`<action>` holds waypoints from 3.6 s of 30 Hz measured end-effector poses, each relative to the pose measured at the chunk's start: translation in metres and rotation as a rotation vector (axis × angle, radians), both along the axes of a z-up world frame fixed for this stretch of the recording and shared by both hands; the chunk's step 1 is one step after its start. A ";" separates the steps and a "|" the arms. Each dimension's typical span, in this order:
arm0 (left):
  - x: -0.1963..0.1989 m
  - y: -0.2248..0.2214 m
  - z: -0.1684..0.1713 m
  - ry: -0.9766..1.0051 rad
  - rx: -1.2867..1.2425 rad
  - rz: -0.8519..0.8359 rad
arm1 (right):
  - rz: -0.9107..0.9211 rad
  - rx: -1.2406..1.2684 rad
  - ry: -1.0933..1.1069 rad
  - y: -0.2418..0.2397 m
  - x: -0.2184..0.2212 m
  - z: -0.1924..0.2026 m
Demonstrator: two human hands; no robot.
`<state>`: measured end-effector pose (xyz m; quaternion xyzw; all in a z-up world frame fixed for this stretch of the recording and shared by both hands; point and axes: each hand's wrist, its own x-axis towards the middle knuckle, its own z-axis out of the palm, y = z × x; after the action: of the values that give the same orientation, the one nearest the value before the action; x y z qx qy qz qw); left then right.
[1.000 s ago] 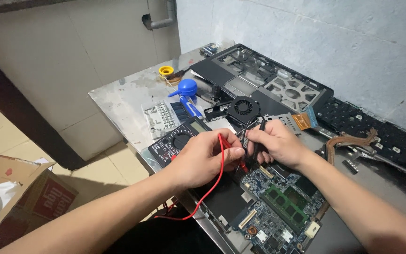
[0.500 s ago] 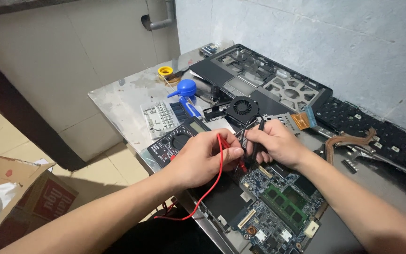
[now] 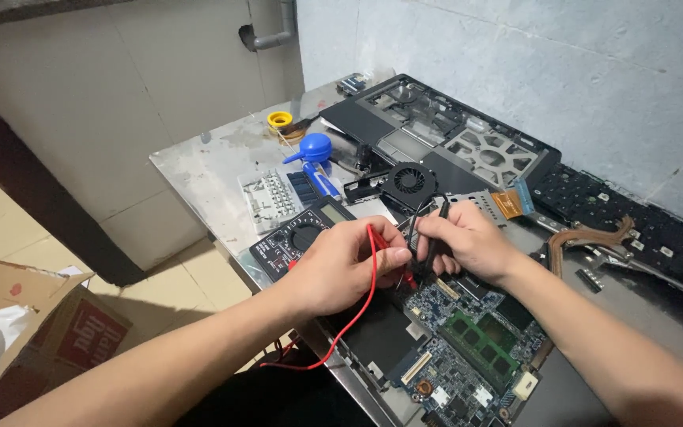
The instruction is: Testing electrical circuits on a laptop motherboard using a digital multimeter
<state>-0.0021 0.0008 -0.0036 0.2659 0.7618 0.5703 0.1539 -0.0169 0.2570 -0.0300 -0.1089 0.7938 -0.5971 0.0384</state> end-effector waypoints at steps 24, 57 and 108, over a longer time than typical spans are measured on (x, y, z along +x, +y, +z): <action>-0.055 -0.066 0.042 0.582 -0.799 0.108 | 0.220 0.439 0.719 -0.066 0.057 0.030; -0.037 -0.054 0.044 0.644 -1.150 0.096 | 0.366 0.603 0.562 -0.079 0.055 0.041; -0.034 -0.064 0.043 0.545 -0.862 0.114 | -0.169 -0.339 0.093 -0.010 -0.002 0.001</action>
<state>-0.0362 -0.0633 0.0396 0.2753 0.9535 0.1219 0.0138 -0.0191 0.2469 -0.0286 -0.0743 0.6892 -0.7176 -0.0673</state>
